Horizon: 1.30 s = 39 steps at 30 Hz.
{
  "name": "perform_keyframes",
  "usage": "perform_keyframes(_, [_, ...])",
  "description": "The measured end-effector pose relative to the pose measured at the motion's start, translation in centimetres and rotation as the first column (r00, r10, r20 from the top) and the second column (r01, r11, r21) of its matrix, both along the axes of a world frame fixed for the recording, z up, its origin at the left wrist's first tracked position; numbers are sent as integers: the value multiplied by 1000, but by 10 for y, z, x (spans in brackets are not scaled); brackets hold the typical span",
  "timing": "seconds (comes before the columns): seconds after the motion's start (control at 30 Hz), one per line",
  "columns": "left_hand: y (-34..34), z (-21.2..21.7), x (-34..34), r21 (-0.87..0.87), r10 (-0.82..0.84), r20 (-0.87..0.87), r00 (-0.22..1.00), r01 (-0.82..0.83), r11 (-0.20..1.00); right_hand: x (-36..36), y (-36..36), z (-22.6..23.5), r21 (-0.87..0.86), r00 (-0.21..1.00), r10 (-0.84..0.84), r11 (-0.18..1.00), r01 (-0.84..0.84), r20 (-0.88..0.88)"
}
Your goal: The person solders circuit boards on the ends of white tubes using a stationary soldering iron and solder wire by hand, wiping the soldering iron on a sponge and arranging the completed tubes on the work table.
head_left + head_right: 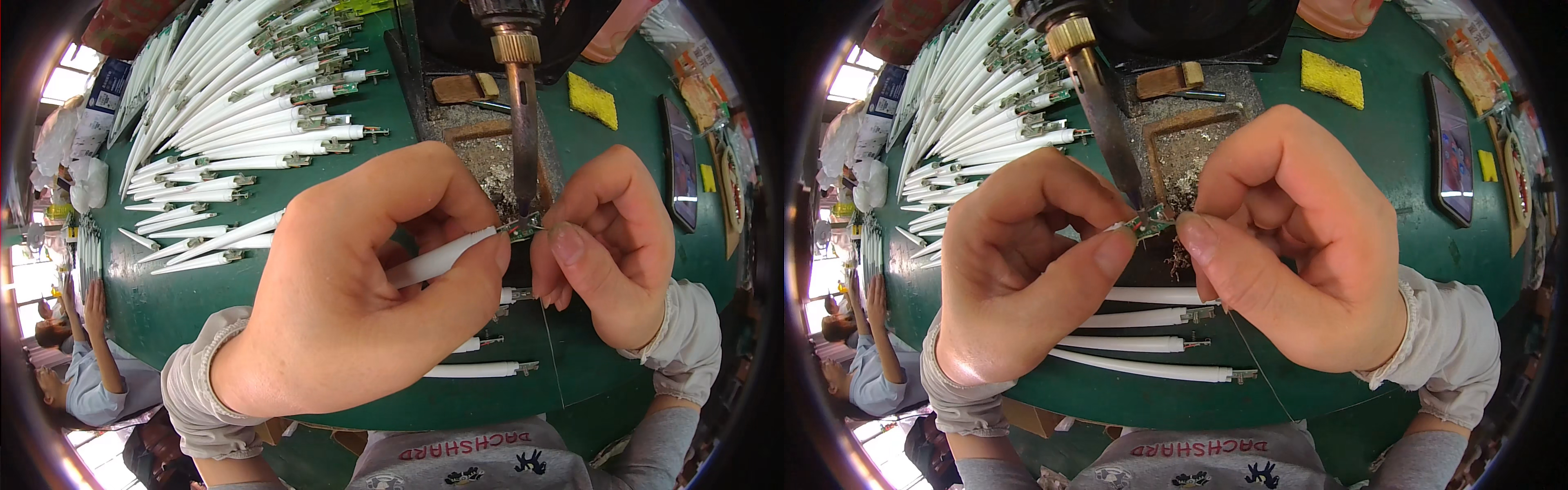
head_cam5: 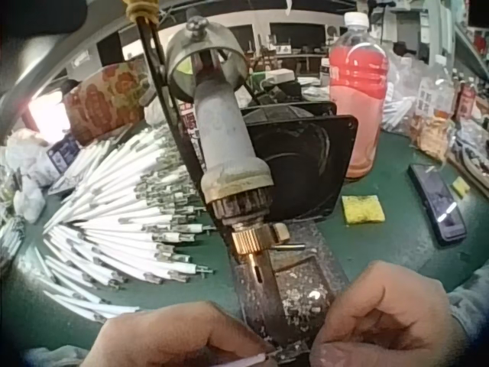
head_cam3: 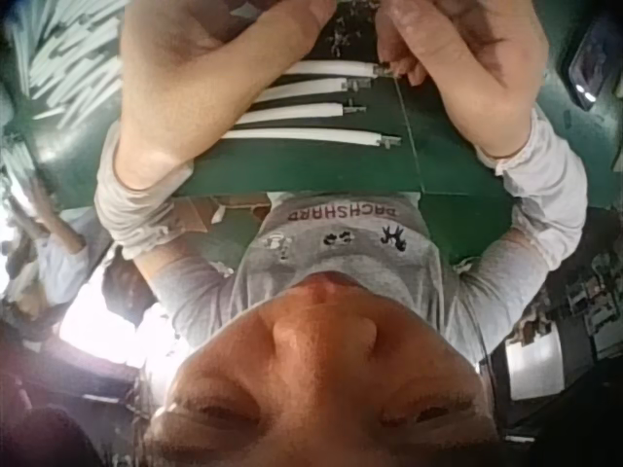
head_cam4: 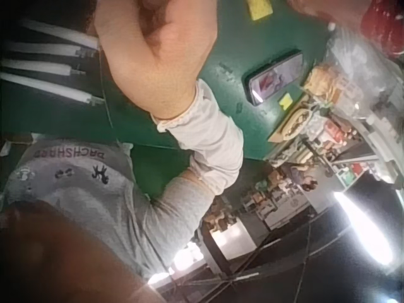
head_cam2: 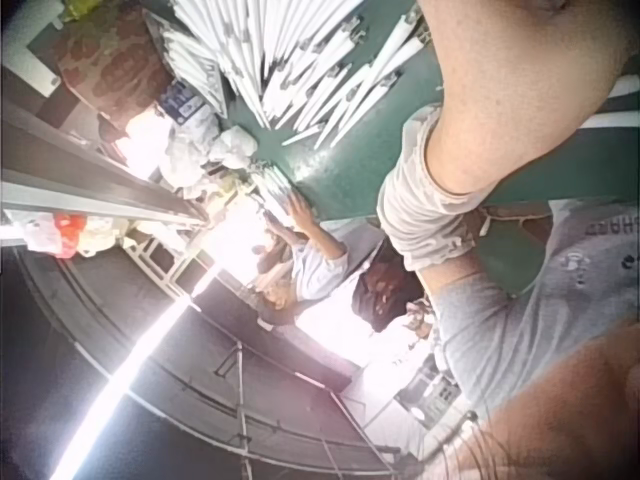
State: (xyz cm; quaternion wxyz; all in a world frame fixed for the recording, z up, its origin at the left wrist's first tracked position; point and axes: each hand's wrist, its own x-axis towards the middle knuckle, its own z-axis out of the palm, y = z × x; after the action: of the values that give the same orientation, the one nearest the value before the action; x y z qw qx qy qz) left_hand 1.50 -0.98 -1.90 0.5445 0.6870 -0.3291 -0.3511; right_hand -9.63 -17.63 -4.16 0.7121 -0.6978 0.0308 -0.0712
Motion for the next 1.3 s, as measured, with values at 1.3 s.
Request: perform_keyframes(1.3, [-1,-3,2,-16,30,-15,999,-30,999,3,1,-2,19,999,46,999,-46,-3])
